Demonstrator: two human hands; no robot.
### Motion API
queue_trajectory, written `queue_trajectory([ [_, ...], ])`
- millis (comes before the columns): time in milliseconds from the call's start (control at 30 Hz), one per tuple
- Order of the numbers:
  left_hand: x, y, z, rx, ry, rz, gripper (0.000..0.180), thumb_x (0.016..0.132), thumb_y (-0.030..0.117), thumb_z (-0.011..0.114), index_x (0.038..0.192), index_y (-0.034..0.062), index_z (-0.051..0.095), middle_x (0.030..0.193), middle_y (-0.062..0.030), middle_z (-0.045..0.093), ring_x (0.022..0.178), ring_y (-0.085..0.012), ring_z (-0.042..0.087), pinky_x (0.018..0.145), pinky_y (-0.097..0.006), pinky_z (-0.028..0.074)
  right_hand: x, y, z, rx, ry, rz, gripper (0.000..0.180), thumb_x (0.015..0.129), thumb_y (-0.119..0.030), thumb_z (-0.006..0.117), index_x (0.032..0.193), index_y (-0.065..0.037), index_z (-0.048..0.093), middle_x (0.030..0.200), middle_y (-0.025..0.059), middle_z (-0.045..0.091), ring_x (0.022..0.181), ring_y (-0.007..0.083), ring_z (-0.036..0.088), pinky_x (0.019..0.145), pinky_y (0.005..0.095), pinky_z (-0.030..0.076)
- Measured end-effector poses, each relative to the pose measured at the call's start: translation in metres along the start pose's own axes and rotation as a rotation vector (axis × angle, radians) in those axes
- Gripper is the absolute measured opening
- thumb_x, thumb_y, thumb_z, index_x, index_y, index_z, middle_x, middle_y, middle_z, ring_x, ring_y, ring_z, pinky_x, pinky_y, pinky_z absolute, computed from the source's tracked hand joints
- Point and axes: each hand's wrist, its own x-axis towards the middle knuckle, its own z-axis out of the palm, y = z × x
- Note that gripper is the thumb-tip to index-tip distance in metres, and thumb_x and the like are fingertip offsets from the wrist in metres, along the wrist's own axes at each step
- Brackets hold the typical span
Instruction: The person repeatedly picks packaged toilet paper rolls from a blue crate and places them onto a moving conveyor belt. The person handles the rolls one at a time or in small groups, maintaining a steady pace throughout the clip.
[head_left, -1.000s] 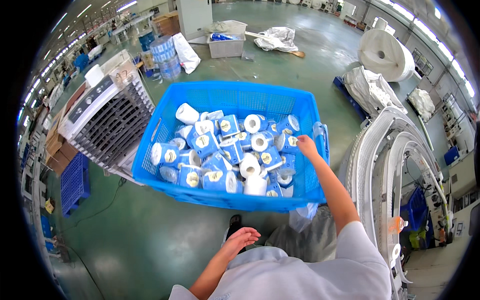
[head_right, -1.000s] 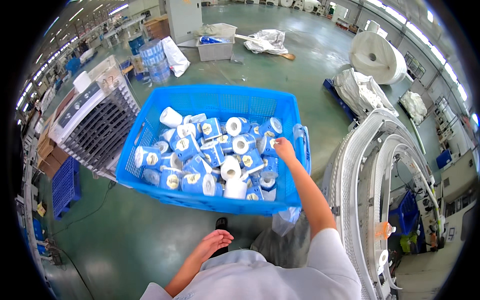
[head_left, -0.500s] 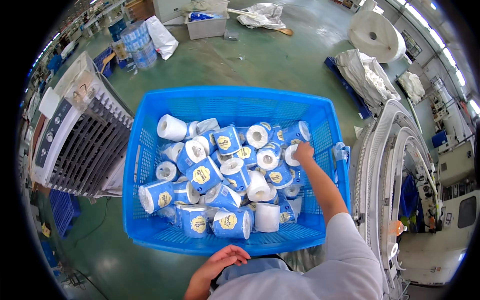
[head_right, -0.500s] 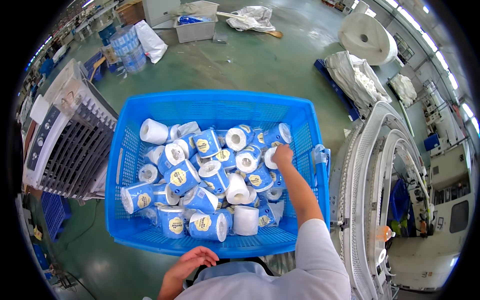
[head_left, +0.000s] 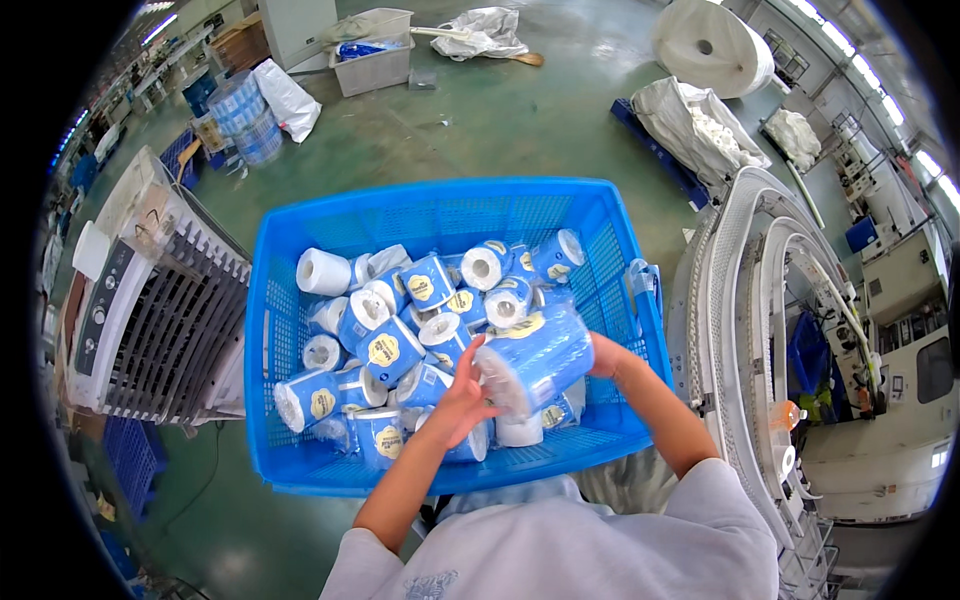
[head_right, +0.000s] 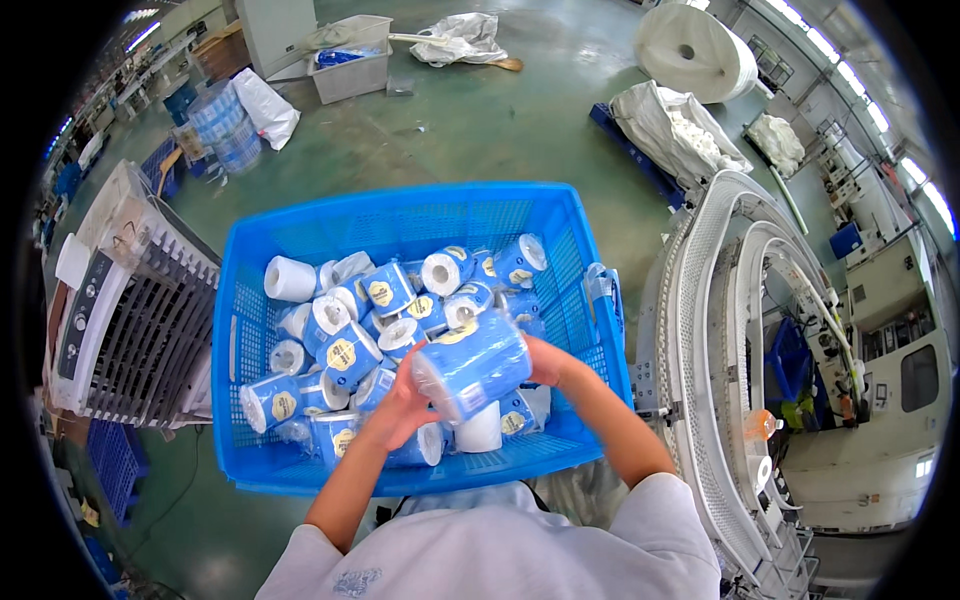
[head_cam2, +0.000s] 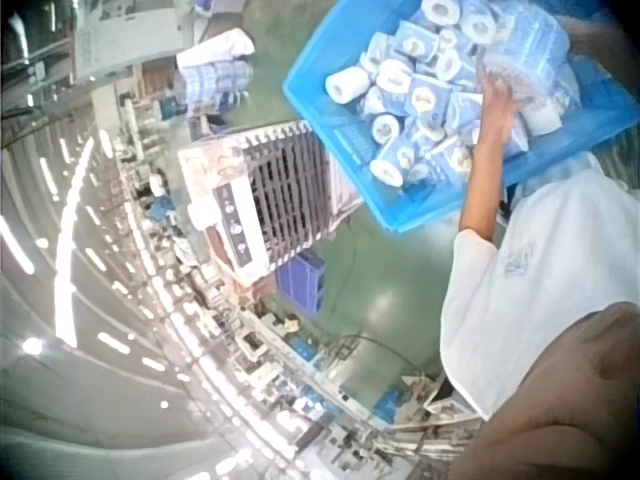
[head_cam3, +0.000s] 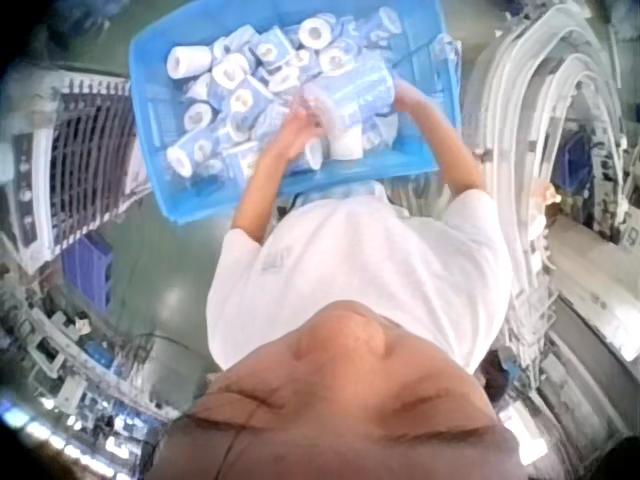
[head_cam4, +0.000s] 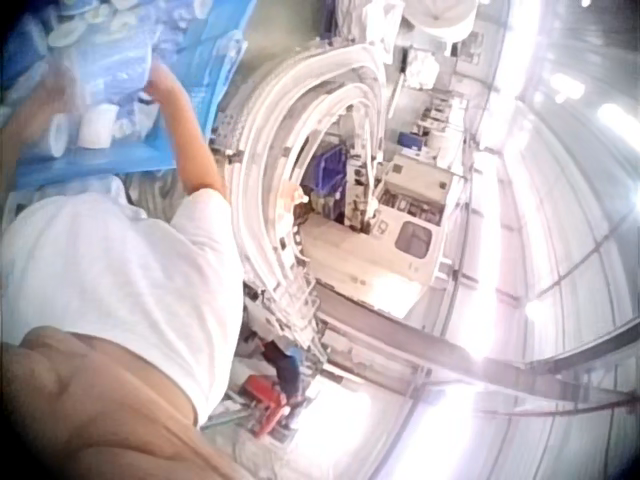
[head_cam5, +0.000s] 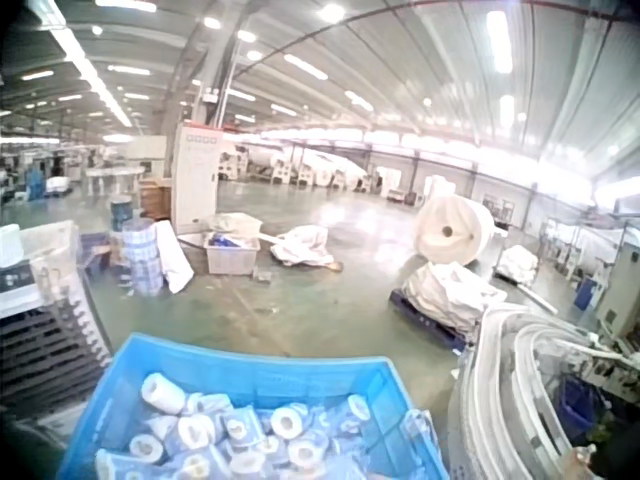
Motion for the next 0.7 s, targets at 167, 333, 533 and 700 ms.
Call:
queue_trajectory([
  [167, -0.009, -0.008, 0.007, -0.064, 0.02, 0.123, 0.091, 0.073, 0.037, 0.071, 0.142, 0.0223, 0.013, 0.14, -0.0073, 0.026, 0.128, -0.0274, 0.03, 0.1, -0.046, 0.033, -0.023, 0.008, 0.029, -0.151, -0.026, 0.022, 0.047, 0.084, -0.032, 0.054, 0.122, -0.005, 0.049, 0.099, 0.0072, 0.061, 0.077, 0.0139, 0.059, 0.062, 0.03, 0.05],
  [333, -0.041, -0.007, -0.021, -0.41, 0.332, 0.181, 0.069, 0.077, 0.038, 0.058, 0.136, 0.0189, 0.029, 0.139, -0.0093, 0.031, 0.124, -0.031, 0.034, 0.094, -0.049, 0.037, 0.023, -0.036, -0.055, -0.123, 0.251, -0.312, 0.042, 0.083, -0.028, 0.056, 0.116, -0.002, 0.051, 0.1, 0.0081, 0.061, 0.083, 0.0204, 0.062, 0.062, 0.0294, 0.051],
  [533, -0.069, 0.008, 0.014, -0.624, 0.572, 0.358, 0.087, 0.063, 0.03, 0.073, 0.132, 0.0247, 0.021, 0.136, -0.0101, 0.029, 0.119, -0.0327, 0.036, 0.077, -0.053, 0.046, 0.132, 0.079, -0.178, -1.482, 0.238, 0.336, 0.046, 0.071, -0.017, 0.057, 0.115, -0.006, 0.053, 0.102, 0.0175, 0.06, 0.097, 0.0326, 0.058, 0.083, 0.0394, 0.048],
  [700, -0.114, -0.039, -0.016, -0.401, 0.732, 0.485, 0.106, 0.054, 0.032, 0.079, 0.134, 0.0255, 0.011, 0.138, -0.0109, 0.027, 0.121, -0.0329, 0.036, 0.083, -0.053, 0.044, 0.144, 0.151, -0.15, -1.402, 0.434, 0.123, 0.078, 0.062, -0.021, 0.067, 0.131, -0.01, 0.034, 0.125, 0.0239, 0.043, 0.116, 0.0389, 0.043, 0.095, 0.0435, 0.039],
])
